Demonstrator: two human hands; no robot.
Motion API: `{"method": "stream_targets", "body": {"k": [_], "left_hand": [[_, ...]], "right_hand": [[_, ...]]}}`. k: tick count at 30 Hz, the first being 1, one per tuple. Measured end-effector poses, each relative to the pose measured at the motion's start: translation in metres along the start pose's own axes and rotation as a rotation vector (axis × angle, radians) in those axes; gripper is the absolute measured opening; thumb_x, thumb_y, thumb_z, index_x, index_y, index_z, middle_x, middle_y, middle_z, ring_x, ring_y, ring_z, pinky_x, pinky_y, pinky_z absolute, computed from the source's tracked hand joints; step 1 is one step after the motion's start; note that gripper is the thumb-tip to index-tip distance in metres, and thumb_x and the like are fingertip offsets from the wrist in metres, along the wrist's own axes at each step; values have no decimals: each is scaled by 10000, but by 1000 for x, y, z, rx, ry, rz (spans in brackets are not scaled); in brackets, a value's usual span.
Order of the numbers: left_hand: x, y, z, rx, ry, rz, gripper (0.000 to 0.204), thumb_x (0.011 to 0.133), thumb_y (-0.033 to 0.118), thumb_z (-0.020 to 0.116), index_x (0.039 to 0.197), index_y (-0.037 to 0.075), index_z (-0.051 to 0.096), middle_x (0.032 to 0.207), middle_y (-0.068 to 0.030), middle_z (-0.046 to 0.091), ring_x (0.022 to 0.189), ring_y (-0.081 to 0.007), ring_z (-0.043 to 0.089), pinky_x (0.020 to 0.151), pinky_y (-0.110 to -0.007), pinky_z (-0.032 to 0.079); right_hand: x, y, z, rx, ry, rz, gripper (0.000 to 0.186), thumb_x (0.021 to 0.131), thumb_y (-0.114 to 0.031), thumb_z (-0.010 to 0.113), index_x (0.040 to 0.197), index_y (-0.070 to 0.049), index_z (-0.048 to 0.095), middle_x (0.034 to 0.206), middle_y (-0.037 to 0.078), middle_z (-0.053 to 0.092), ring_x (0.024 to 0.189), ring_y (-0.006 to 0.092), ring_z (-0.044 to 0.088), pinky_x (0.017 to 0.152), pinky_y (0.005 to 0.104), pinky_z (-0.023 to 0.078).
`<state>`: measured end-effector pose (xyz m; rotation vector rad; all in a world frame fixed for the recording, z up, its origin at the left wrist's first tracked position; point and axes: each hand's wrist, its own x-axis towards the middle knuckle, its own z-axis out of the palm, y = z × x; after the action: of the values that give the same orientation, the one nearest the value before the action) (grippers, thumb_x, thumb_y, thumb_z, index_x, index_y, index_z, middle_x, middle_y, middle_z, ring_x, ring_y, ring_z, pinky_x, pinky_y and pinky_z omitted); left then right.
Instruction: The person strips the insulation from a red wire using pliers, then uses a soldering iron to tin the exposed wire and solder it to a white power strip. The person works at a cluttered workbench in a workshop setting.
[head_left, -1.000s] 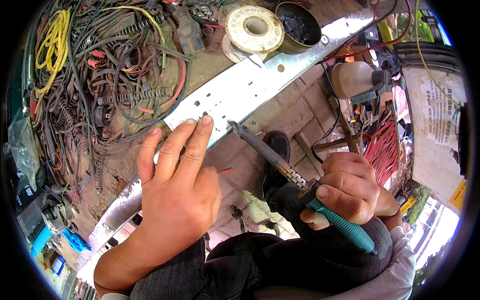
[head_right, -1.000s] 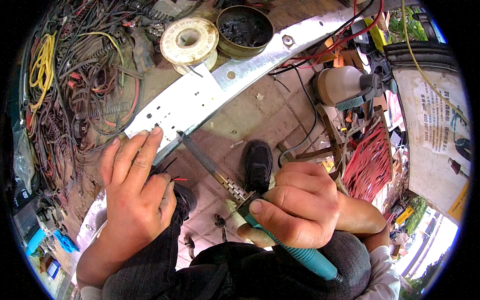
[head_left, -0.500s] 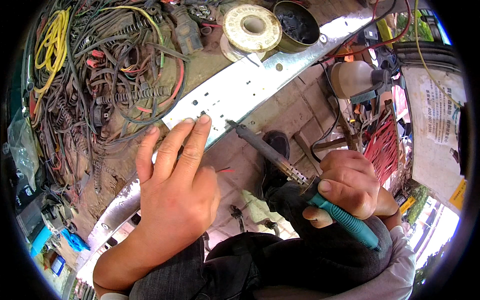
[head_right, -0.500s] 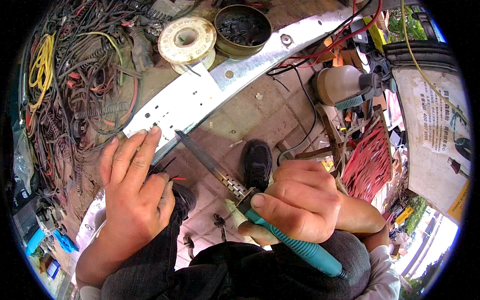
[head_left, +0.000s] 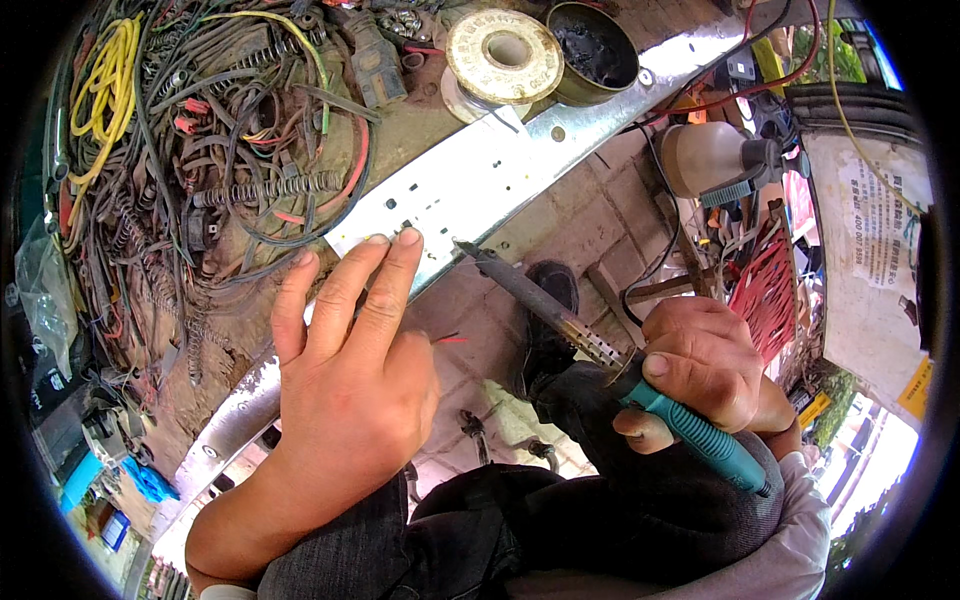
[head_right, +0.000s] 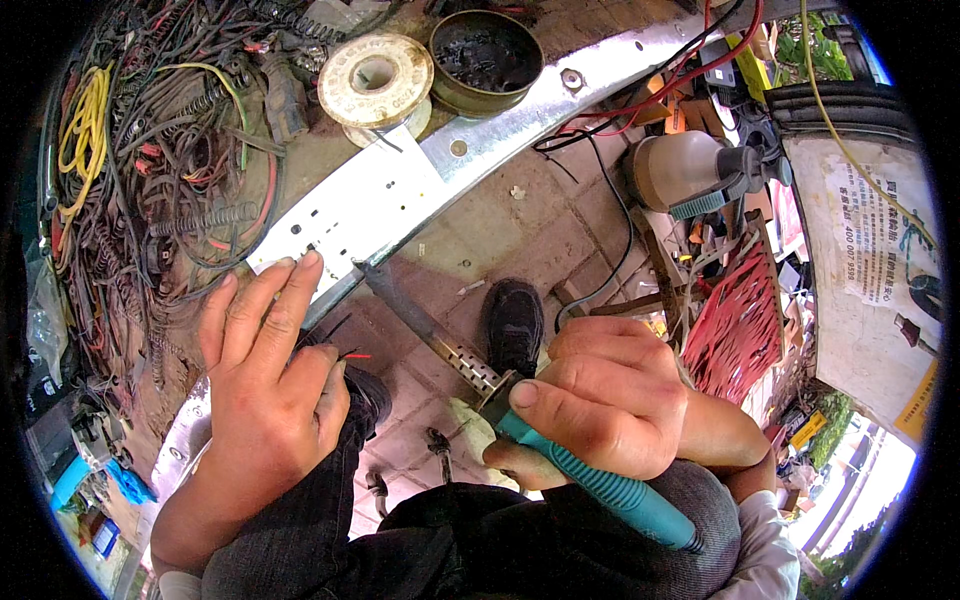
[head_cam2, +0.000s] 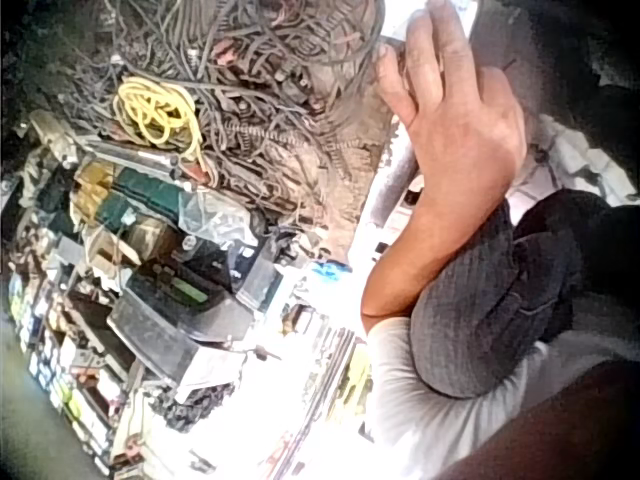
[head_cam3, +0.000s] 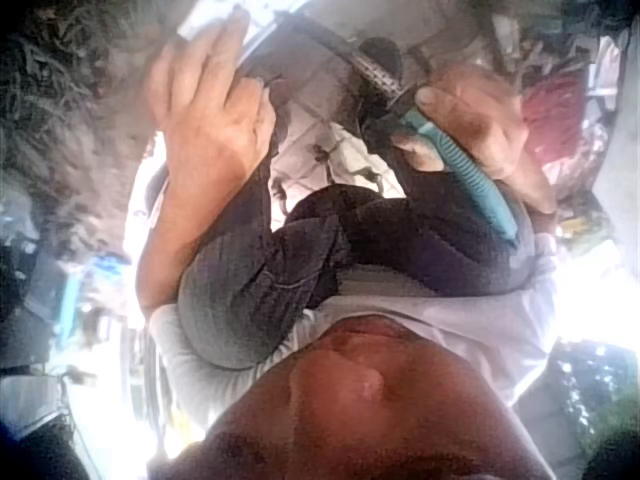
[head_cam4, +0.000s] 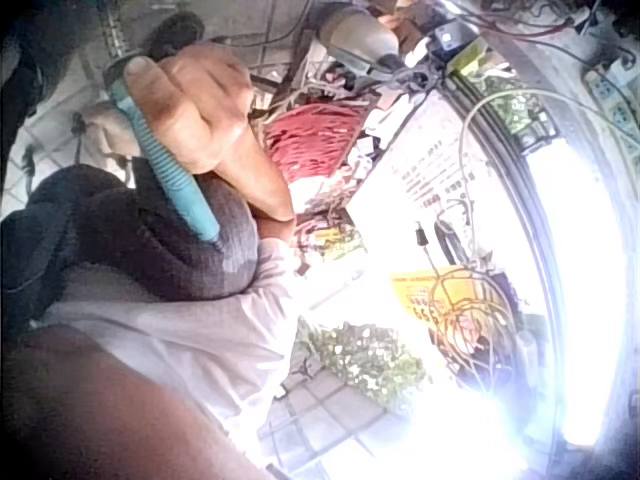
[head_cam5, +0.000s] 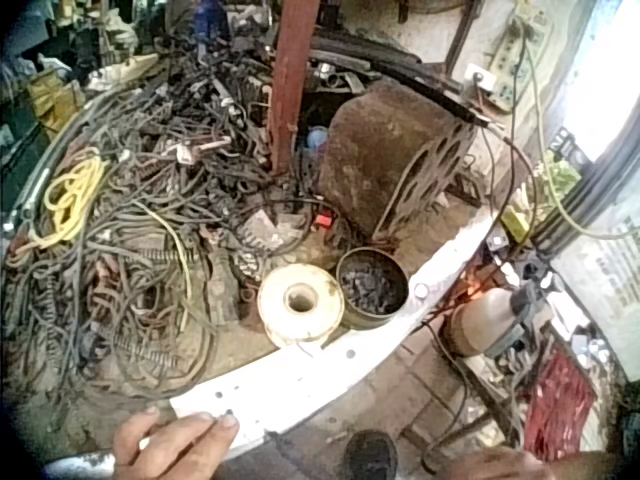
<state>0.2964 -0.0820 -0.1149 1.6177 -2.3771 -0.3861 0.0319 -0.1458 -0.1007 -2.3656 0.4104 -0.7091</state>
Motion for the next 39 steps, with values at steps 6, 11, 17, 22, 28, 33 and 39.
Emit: {"method": "stream_targets", "body": {"k": [6,11,17,22,28,33,39], "left_hand": [[1,1,0,1,3,7,101,626,44,656,668,5,572,1291,-222,511,1189,-353,474,1029,-517,275],[1,0,1,3,2,1,101,629,45,658,671,5,576,1293,-221,510,1193,-352,471,1029,-517,274],[1,0,0,-3,-3,-2,103,630,45,660,671,5,574,1298,-218,508,1193,-351,471,1025,-517,276],[1,1,0,-5,-4,0,108,629,45,660,668,6,568,1299,-215,508,1190,-352,473,1019,-519,282],[1,0,1,-7,11,6,110,627,47,660,666,9,564,1298,-215,509,1188,-351,475,1018,-519,285],[0,0,-1,1,-4,-5,106,628,48,659,670,7,571,1294,-215,512,1188,-352,475,1021,-518,283],[1,0,4,-21,47,-12,118,666,63,617,610,13,526,1273,-201,531,1171,-322,494,1031,-513,264]], "right_hand": [[2,7,12,37,223,-86,398,759,-213,773,930,58,536,541,35,499,399,151,485,355,264,348],[-1,1,1,5,22,0,541,784,-284,752,1113,12,440,661,66,522,490,208,539,431,320,445],[-1,0,1,-15,35,14,538,780,-289,755,1116,-2,448,654,57,520,497,211,543,448,325,453],[-1,-2,0,1,22,46,554,771,-289,765,1127,-10,444,644,56,514,515,222,555,467,339,464],[1,8,14,72,246,-65,402,757,-214,778,926,59,537,535,40,500,395,161,490,346,277,330],[-3,5,4,53,117,1,506,759,-258,775,1047,29,475,615,63,512,465,202,526,414,323,410],[-8,7,4,101,112,41,515,775,-269,757,1075,14,449,658,75,517,486,221,531,434,345,434]]}}
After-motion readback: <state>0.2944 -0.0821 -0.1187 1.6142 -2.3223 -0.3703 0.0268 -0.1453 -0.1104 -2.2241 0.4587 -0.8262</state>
